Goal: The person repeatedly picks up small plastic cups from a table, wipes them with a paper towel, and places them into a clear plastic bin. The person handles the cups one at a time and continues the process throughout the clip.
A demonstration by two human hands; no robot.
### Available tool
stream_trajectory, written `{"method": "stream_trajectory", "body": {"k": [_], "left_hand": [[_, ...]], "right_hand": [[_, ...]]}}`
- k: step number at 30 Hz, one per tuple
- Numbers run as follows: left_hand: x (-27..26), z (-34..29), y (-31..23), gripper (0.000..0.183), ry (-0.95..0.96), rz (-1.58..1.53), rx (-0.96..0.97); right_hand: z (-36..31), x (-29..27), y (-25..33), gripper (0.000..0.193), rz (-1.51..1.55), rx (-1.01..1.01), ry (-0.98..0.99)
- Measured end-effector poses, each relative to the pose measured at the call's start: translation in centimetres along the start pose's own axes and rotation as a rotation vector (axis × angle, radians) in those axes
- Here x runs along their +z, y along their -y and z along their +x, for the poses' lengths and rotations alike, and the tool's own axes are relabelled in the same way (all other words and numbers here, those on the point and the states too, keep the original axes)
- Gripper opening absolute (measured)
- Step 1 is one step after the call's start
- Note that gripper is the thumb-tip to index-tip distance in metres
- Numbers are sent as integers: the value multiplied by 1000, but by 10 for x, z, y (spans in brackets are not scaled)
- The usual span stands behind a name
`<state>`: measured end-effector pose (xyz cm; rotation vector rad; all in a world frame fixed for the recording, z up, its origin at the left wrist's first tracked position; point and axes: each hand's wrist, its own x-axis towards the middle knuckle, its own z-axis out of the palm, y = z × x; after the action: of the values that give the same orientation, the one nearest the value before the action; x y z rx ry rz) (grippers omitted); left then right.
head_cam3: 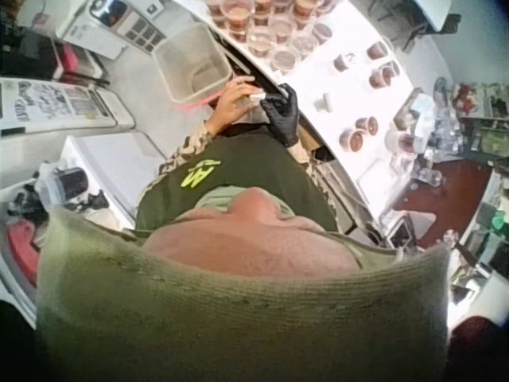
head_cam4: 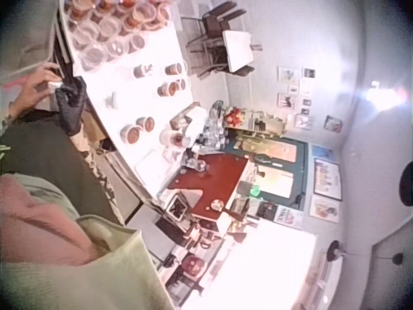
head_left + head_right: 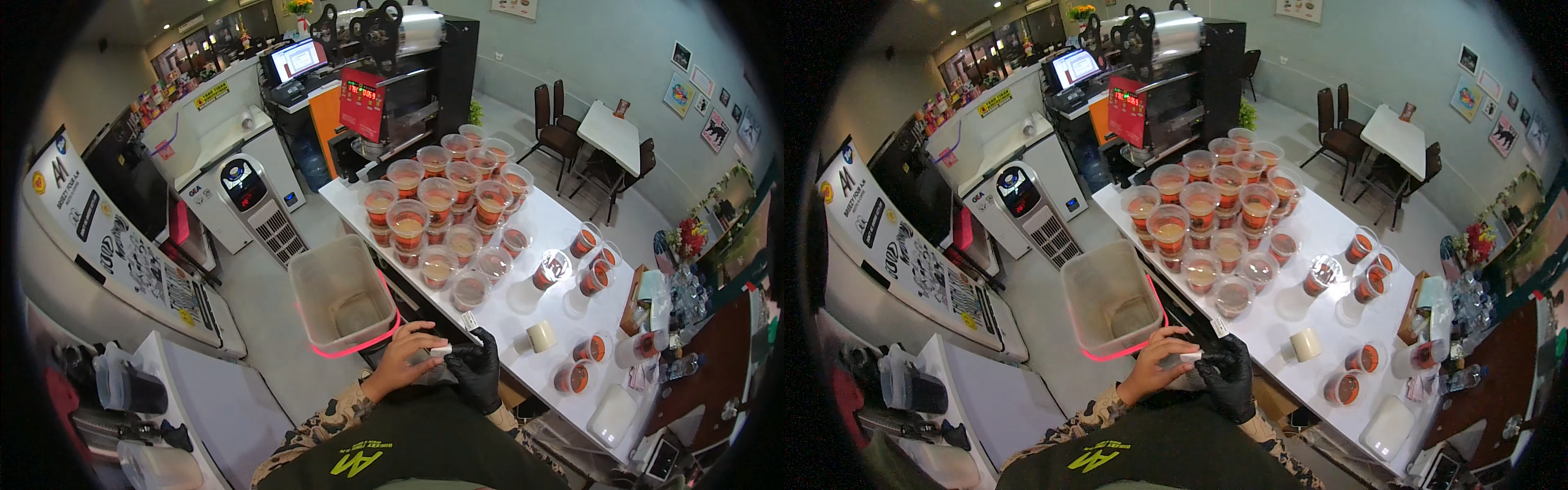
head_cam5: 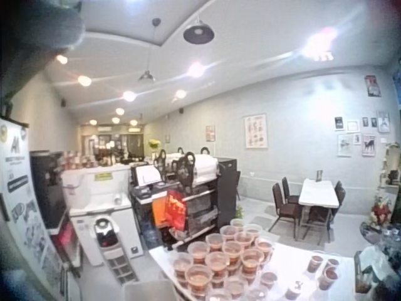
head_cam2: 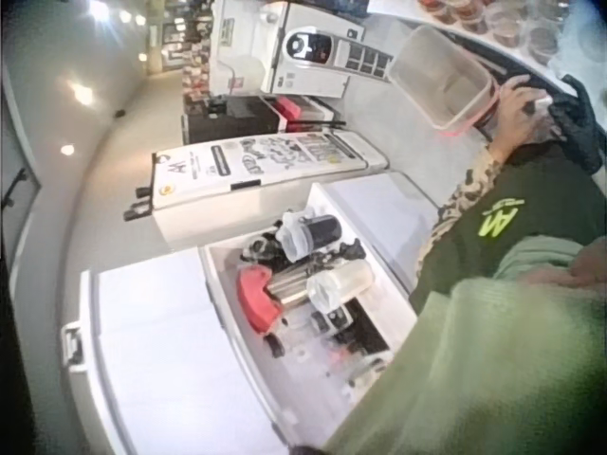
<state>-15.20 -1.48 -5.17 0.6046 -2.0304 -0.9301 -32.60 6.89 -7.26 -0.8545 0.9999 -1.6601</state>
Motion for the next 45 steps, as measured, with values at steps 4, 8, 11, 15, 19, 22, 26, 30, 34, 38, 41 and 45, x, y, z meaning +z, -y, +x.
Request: {"method": "stream_trajectory", "body": {"k": [4, 8, 11, 15, 19, 22, 26, 30, 34, 38, 41, 45], "left_hand": [[-33, 0, 26, 14, -38, -71, -34], [-69, 3, 56, 14, -52, -61, 29], [-97, 1, 76, 13, -34, -124, 34], [-125, -4, 93, 13, -43, -278, -111], [-134, -2, 97, 18, -70, -470, -171], [-134, -1, 100, 26, -44, -753, -333], [-135, -4, 116, 33, 140, -609, -498], [-131, -3, 127, 35, 155, -462, -367], [-128, 5, 115, 36, 118, -480, -371], [-125, 19, 95, 36, 125, -548, -329], [-119, 31, 89, 36, 113, -504, -344], [-109, 44, 93, 26, 75, -363, -264]], "right_hand": [[21, 37, -10, 64, -159, -117, 8], [41, 72, -24, 64, -298, -120, 31], [55, 98, -39, 64, -285, -111, 40], [64, 128, -61, 64, -218, -118, 25], [66, 144, -72, 64, -264, -99, -41], [69, 147, -72, 64, -279, -97, -112], [72, 146, -67, 63, -345, -151, -87], [75, 140, -64, 62, -269, -119, -82], [83, 130, -62, 58, -269, -76, -84], [93, 120, -57, 55, -264, -119, -137], [97, 115, -49, 58, -195, -135, -220], [101, 109, -35, 72, -104, -186, -220]]}}
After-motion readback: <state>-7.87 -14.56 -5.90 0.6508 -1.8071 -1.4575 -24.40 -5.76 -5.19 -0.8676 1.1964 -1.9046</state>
